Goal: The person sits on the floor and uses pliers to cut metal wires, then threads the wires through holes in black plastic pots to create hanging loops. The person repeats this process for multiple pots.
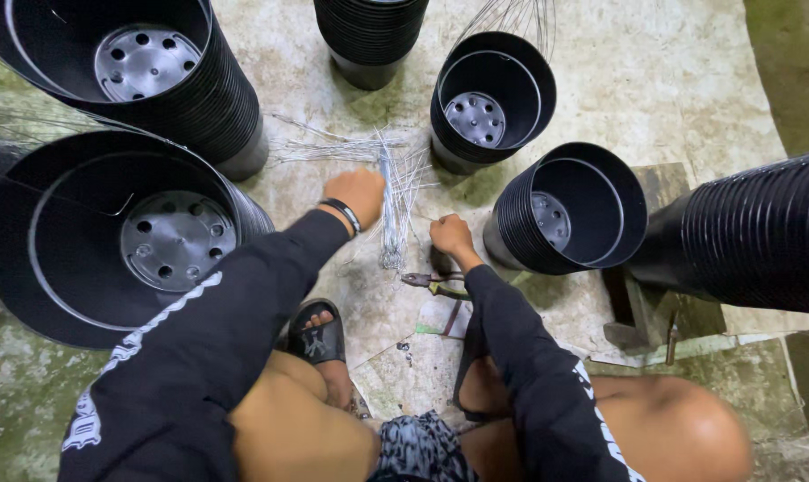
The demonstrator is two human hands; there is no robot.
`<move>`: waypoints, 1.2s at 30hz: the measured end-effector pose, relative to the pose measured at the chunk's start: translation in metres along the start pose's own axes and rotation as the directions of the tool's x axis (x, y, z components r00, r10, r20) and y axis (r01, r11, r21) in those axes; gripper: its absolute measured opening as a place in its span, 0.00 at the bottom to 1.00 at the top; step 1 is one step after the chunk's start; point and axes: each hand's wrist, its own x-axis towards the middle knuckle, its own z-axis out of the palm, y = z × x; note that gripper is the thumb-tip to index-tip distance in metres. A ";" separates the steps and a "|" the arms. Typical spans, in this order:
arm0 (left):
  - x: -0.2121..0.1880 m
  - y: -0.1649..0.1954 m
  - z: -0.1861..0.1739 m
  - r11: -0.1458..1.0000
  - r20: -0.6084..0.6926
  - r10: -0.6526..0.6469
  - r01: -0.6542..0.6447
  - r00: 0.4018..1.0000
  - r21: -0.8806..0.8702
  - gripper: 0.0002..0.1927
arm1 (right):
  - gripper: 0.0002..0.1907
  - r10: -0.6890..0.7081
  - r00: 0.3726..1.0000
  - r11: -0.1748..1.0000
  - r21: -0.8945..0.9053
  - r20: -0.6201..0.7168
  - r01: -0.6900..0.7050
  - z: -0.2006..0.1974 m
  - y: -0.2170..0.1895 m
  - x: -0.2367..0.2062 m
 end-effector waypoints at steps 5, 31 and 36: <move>0.001 -0.006 -0.053 0.881 -0.250 0.169 -0.260 0.953 -0.396 0.08 | 0.19 0.012 0.997 0.995 0.099 0.078 -0.020 -0.011 0.000 -0.007; -0.036 0.064 -0.118 0.365 -0.317 0.221 -0.379 0.922 -0.850 0.26 | 0.16 -0.767 0.569 0.635 0.228 0.296 0.738 -0.204 -0.059 -0.092; -0.037 0.075 -0.117 0.287 -0.316 0.222 -0.372 0.922 -0.883 0.25 | 0.11 -0.762 0.627 0.648 0.214 0.165 0.731 -0.200 -0.059 -0.110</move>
